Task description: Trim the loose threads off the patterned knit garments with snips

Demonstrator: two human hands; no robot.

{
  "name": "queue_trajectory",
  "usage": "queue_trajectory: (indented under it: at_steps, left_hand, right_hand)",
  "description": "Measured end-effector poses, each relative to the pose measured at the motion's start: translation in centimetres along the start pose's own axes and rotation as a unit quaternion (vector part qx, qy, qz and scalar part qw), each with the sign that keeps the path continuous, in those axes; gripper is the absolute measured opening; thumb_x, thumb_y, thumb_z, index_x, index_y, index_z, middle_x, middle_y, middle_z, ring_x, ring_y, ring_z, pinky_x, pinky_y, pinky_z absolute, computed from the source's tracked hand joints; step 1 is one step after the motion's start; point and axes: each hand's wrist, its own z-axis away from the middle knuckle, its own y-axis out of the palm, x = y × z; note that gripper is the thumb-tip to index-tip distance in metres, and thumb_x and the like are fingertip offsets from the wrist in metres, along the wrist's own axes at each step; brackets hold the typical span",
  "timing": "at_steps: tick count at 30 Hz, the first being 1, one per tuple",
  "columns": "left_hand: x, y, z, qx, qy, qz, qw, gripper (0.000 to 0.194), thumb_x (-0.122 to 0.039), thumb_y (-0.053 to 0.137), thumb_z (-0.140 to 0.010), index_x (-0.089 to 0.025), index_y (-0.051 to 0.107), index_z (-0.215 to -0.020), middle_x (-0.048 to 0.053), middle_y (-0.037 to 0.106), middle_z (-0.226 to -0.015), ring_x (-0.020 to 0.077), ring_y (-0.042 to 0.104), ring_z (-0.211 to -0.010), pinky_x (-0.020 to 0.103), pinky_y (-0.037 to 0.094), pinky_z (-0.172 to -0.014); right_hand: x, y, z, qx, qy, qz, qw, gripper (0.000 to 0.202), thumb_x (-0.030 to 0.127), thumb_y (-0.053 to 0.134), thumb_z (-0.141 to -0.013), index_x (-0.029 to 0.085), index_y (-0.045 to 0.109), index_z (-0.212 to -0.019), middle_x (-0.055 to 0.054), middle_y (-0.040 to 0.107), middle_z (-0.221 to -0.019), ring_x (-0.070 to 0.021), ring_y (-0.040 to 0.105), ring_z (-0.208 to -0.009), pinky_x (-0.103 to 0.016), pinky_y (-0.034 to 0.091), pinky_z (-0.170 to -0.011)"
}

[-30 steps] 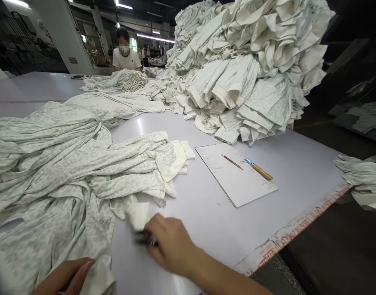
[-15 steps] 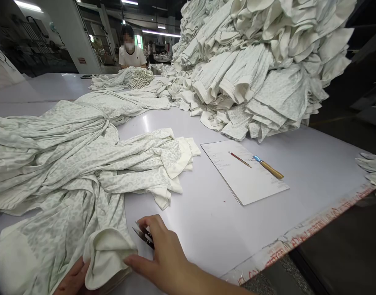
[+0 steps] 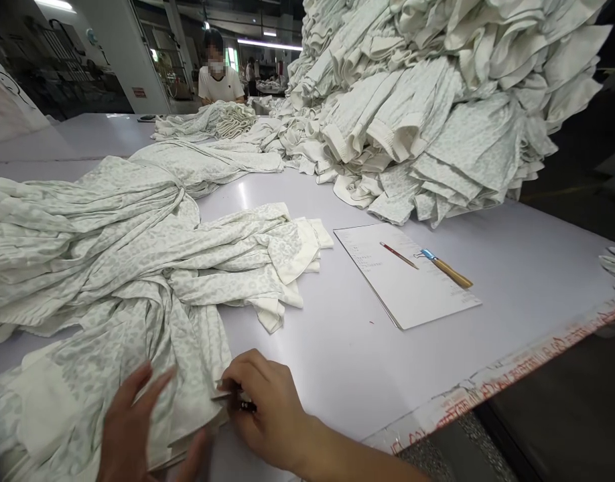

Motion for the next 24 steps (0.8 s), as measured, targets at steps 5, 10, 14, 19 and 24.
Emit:
queue_trajectory:
  at_steps: [5,10,14,19,24]
  left_hand:
    - [-0.4,0.2,-2.1,0.136,0.017,0.091,0.986,0.039,-0.008,0.051,-0.070,-0.026,0.057,-0.104,0.006,0.057,-0.117,0.0250,0.054,-0.111,0.037,0.045,-0.092]
    - [-0.7,0.1,-2.3,0.085,-0.058,0.152,0.983,0.010,-0.020,0.048,-0.084,-0.026,0.050,-0.092,-0.001,0.062,-0.091,0.0165,0.065,-0.090,0.021,0.052,-0.070]
    - [-1.0,0.6,-1.3,0.005,-0.073,0.150,0.986,0.007,-0.019,0.050,-0.081,-0.026,0.049,-0.081,0.001,0.057,-0.107,0.0171,0.058,-0.102,0.025,0.043,-0.085]
    - [-1.5,0.8,-1.4,-0.017,-0.111,0.223,0.968,0.019,-0.023,0.054,-0.080,-0.029,0.067,-0.093,0.001,0.056,-0.122,0.0208,0.047,-0.118,0.030,0.028,-0.102]
    - [-1.3,0.6,-2.1,0.088,-0.244,0.335,0.906,0.022,-0.040,0.061,-0.079,-0.024,0.071,-0.090,0.000,0.070,-0.087,0.0198,0.063,-0.085,0.025,0.044,-0.073]
  right_hand:
    - [0.7,0.6,-0.3,0.009,-0.057,0.018,0.998,0.032,0.005,0.046,-0.068,0.023,0.051,-0.094,-0.002,0.057,-0.085,-0.0162,0.054,-0.073,-0.025,0.043,-0.062]
    - [0.7,0.6,-0.7,-0.024,0.081,-0.005,0.996,0.030,0.005,0.047,-0.070,0.022,0.050,-0.094,-0.002,0.053,-0.088,-0.0147,0.050,-0.071,-0.024,0.041,-0.061]
    - [0.4,0.5,-0.7,0.035,0.078,-0.031,0.996,0.018,0.008,0.050,-0.076,0.022,0.051,-0.089,0.001,0.055,-0.080,-0.0126,0.047,-0.064,-0.023,0.038,-0.058]
    - [0.7,0.6,-1.0,0.046,0.083,-0.049,0.994,0.004,0.019,0.055,-0.081,0.021,0.052,-0.082,0.004,0.049,-0.069,-0.0112,0.041,-0.057,-0.023,0.033,-0.055]
    - [0.5,0.6,-1.6,-0.002,0.185,-0.095,0.978,0.013,0.028,0.049,-0.088,0.019,0.049,-0.079,0.003,0.044,-0.067,-0.0116,0.042,-0.060,-0.021,0.036,-0.055]
